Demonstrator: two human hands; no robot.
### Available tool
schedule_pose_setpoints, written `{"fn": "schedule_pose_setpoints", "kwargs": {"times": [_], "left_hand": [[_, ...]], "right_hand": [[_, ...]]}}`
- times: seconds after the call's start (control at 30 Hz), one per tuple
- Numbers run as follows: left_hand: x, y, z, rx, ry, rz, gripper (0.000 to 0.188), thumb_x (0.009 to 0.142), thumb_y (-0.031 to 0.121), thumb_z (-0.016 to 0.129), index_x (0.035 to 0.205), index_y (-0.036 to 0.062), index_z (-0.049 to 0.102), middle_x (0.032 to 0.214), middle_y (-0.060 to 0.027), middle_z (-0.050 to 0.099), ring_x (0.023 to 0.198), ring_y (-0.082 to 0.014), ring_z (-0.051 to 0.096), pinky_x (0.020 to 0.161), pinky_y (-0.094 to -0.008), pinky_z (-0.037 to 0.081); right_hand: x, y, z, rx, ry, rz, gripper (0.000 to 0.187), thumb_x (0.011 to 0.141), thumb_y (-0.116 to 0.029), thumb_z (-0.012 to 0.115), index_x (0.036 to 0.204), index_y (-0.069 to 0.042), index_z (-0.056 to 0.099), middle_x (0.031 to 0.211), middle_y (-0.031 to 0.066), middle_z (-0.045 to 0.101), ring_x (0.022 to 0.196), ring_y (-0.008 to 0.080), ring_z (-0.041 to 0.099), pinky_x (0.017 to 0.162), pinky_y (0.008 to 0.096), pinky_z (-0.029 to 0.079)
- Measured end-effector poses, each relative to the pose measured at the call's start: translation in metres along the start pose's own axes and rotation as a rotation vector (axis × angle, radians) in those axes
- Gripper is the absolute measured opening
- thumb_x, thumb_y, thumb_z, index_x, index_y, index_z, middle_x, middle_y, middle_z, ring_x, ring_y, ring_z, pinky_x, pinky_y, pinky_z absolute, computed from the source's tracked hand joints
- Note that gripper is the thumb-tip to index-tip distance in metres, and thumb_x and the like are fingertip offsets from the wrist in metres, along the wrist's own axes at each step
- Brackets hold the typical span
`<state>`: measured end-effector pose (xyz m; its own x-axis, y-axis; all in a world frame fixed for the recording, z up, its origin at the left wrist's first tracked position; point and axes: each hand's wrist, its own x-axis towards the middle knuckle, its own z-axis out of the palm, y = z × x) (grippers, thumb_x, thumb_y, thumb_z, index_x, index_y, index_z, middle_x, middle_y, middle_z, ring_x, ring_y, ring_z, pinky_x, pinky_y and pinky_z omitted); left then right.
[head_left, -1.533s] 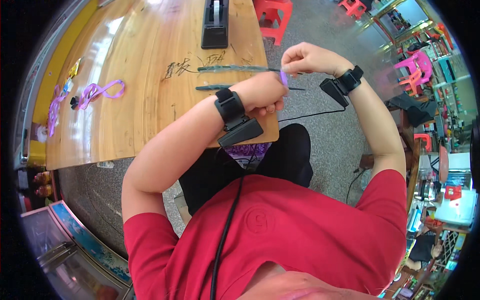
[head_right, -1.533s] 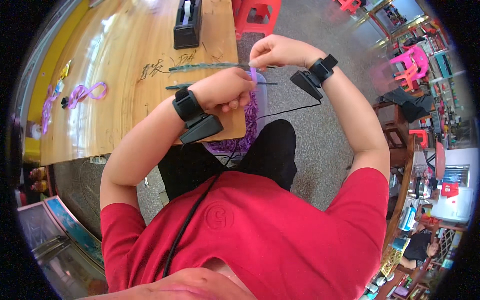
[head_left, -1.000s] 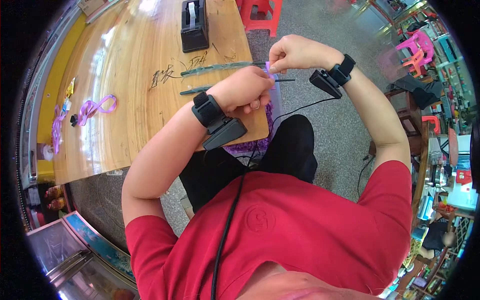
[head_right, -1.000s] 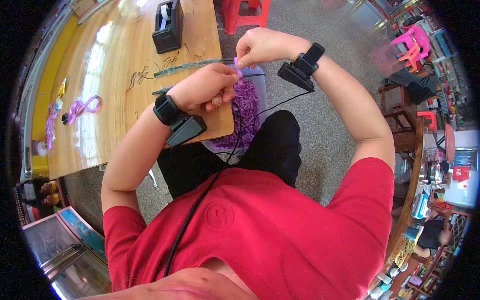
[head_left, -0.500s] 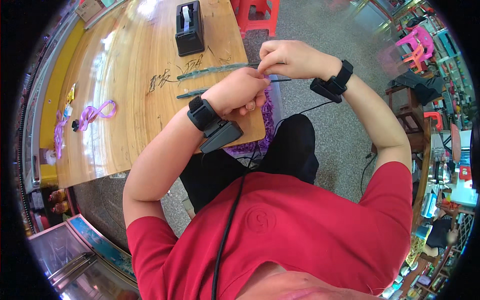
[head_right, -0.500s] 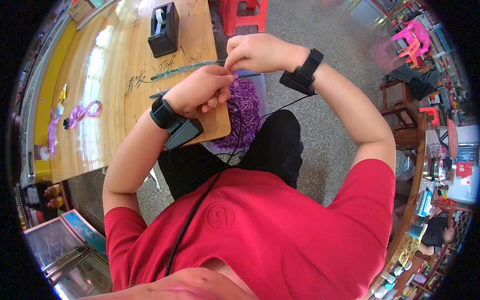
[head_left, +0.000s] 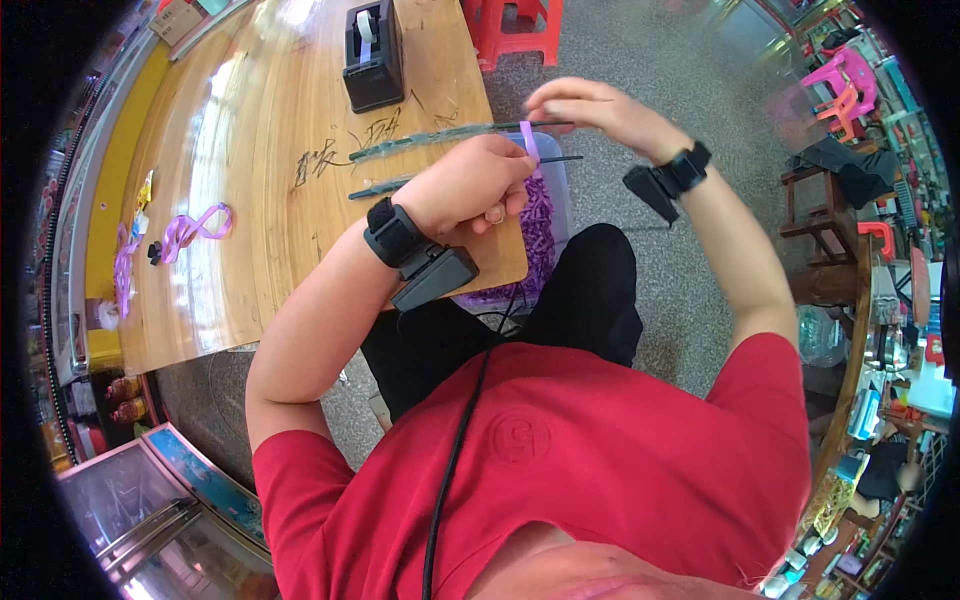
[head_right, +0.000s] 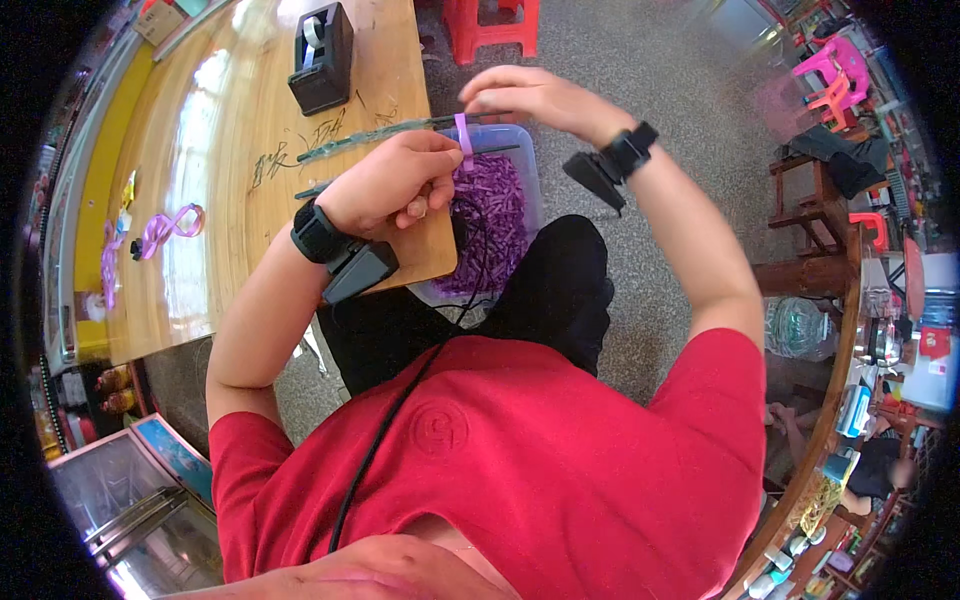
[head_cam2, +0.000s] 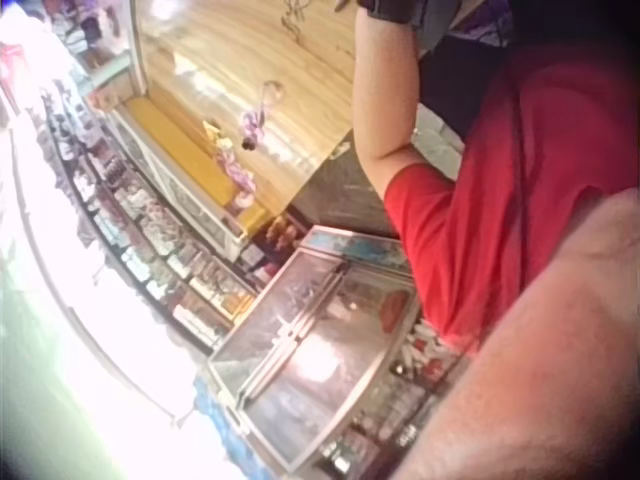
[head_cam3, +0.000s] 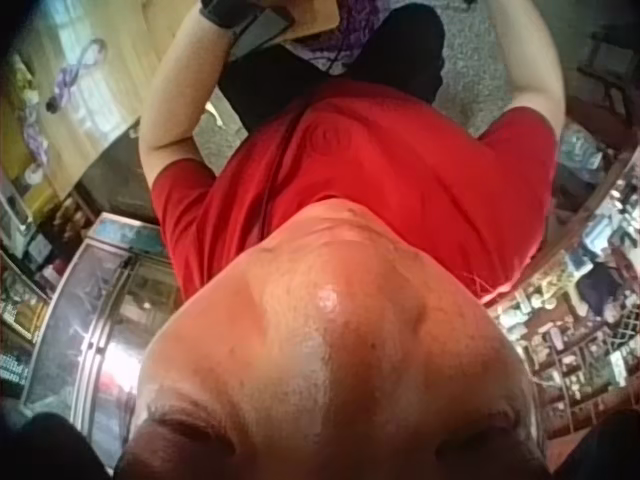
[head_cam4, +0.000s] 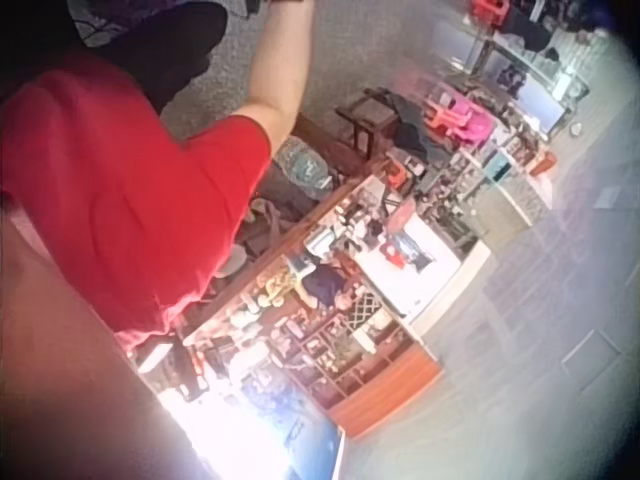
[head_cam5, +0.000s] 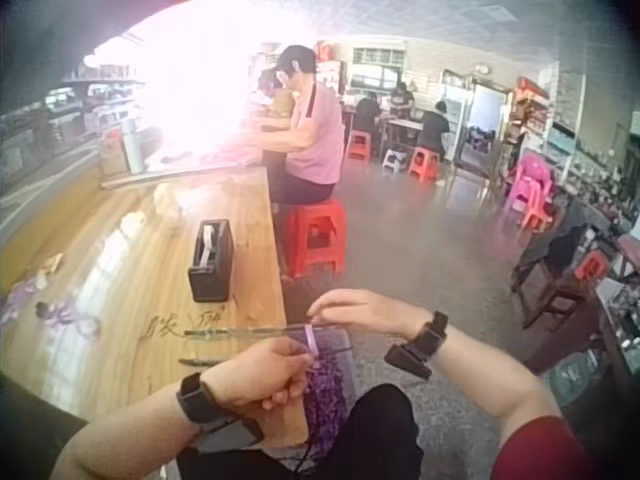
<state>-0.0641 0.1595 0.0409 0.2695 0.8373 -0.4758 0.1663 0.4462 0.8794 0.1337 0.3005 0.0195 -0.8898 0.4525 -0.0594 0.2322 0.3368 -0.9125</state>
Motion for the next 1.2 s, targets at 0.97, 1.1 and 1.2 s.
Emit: {"fn": "schedule_pose_setpoints", "kwargs": {"times": [0.97,1.1,1.2], "left_hand": [[0.003,-0.001,-0.001,-0.04,-0.014,0.004,0.021,0.102,0.019,0.047,0.107,0.0015,0.056,0.063,-0.0012,0.053,0.037,-0.007,0.041,0.036,-0.0211,0.032],[0.002,0.0,0.0,-0.045,-0.005,-0.002,0.022,0.102,0.019,0.046,0.109,0.0012,0.056,0.063,-0.0012,0.053,0.037,-0.0073,0.041,0.036,-0.0215,0.031],[0.003,0.0,0.0,-0.031,-0.003,0.004,0.022,0.102,0.019,0.046,0.11,0.001,0.055,0.062,-0.0012,0.053,0.037,-0.0072,0.041,0.036,-0.0214,0.031]], "right_hand": [[0.017,0.089,0.071,1.168,-0.138,0.0,0.046,0.096,-0.029,0.059,0.132,-0.001,0.052,0.121,0.0126,0.063,0.105,0.023,0.064,0.093,0.0408,0.052],[0.013,0.08,0.074,1.173,-0.063,0.082,0.037,0.095,-0.023,0.059,0.127,-0.004,0.056,0.116,0.0089,0.064,0.103,0.0207,0.063,0.091,0.0408,0.051],[0.009,0.075,0.074,1.187,-0.028,0.055,0.04,0.096,-0.024,0.057,0.128,-0.001,0.053,0.119,0.012,0.063,0.106,0.024,0.063,0.093,0.0429,0.05]]}}
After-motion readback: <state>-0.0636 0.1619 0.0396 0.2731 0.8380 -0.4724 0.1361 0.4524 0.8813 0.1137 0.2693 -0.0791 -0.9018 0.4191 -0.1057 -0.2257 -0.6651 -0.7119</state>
